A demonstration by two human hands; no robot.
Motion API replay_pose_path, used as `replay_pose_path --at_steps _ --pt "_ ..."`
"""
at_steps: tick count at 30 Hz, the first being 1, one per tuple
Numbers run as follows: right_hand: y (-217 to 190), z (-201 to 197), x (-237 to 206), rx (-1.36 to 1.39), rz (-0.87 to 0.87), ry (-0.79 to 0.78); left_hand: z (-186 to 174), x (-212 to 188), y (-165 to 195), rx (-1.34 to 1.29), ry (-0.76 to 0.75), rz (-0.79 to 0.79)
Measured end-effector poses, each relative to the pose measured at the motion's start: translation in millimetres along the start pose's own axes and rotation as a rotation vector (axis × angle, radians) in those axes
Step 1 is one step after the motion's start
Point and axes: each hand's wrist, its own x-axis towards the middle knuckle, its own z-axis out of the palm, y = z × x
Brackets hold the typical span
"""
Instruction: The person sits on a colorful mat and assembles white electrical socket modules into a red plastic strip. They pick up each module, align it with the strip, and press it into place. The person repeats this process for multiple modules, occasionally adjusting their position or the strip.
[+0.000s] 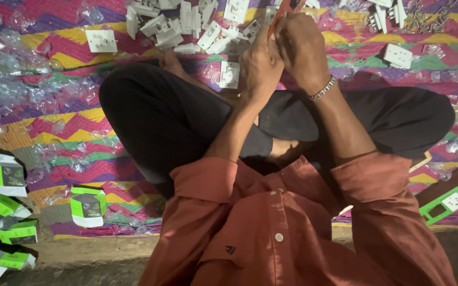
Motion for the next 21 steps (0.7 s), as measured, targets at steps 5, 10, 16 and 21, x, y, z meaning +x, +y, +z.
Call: replay_pose_path --at_steps 5,10,16,21 --pt "-0.5 1.4 -2.2 0.06 0.028 0.065 -5.8 0.4 0.1 0.012 -0.109 -0.12" --pt "0.9 3.0 -0.3 -0.073 0.036 0.001 -1.3 -0.3 -1.0 0.022 -0.03 -0.045" --pt "-0.2 -1.4 0.8 0.115 0.099 0.083 -1.0 -0.5 -4.3 0.044 -0.043 -0.054" --pt "3.5 2.5 -0.6 -0.059 0.077 0.03 -0.3 0.4 -4.7 0.03 -0.049 -0.068"
